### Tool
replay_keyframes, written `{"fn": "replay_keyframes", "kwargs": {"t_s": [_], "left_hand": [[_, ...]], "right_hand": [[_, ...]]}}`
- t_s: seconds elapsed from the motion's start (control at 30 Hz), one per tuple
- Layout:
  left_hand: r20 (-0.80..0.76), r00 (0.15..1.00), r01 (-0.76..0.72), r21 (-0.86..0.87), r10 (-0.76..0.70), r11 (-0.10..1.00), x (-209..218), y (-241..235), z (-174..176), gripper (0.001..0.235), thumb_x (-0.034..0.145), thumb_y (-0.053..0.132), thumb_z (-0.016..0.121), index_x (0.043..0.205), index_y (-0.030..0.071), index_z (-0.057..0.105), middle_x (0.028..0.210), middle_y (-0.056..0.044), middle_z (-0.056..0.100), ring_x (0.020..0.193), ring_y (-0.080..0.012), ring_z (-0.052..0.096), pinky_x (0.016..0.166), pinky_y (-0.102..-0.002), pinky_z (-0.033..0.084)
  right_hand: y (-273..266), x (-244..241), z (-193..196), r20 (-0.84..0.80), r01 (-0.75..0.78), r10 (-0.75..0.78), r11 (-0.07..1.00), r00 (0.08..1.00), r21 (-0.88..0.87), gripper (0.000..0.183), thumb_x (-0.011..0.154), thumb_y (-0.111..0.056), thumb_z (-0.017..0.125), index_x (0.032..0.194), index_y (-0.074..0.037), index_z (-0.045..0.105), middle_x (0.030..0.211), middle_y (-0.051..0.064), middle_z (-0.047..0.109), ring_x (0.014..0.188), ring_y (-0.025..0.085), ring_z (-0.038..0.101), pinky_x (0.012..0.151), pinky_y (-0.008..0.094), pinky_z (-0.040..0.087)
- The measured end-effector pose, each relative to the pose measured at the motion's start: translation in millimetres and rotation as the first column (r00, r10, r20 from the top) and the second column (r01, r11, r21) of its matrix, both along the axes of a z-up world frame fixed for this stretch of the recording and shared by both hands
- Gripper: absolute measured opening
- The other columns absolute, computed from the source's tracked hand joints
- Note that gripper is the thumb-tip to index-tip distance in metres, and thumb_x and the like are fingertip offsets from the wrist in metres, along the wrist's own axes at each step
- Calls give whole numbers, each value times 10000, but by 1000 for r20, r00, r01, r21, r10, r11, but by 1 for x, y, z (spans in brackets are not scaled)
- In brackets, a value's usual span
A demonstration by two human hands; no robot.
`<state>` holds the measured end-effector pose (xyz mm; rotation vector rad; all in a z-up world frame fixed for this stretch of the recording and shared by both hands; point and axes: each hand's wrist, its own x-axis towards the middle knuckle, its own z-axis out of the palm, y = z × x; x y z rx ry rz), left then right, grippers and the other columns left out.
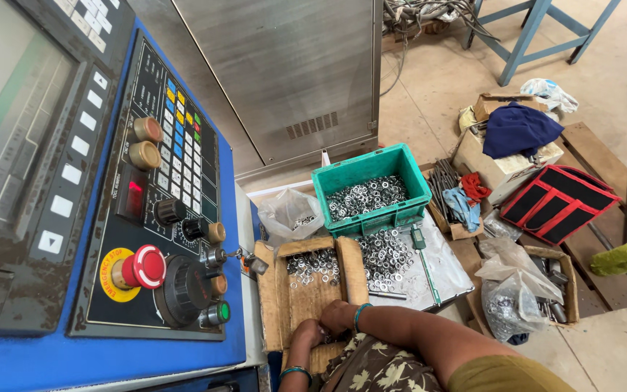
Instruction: The person sorts small metal washers from a cardboard box into a green plastic bin. They repeatedly open and close the door of a blue industrial machine labeled Supercut-6N, placing washers inside and retrieving them.
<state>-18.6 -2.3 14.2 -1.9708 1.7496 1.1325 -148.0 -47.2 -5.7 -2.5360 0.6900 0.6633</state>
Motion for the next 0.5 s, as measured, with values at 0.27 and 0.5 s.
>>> {"fn": "replay_keyframes", "kwargs": {"t_s": [0.27,0.5], "left_hand": [[25,994,-106,-105,109,989,-1,5,-3,209,860,270,670,1031,191,759,1110,-147,723,1067,-355,689,903,-447,559],[80,993,-62,-246,84,967,4,10,-17,268,877,356,630,970,162,789,1051,-173,732,1008,-390,706,869,-506,566]], "right_hand": [[1,1,-4,148,132,-100,966,984,-222,468,765,-381,812,1141,-116,725,1187,117,694,1112,277,667,911,460,526],[-1,-3,-22,24,-6,8,995,1000,-101,246,862,-279,719,1029,-121,804,1082,129,780,1025,307,746,857,451,597]]}}
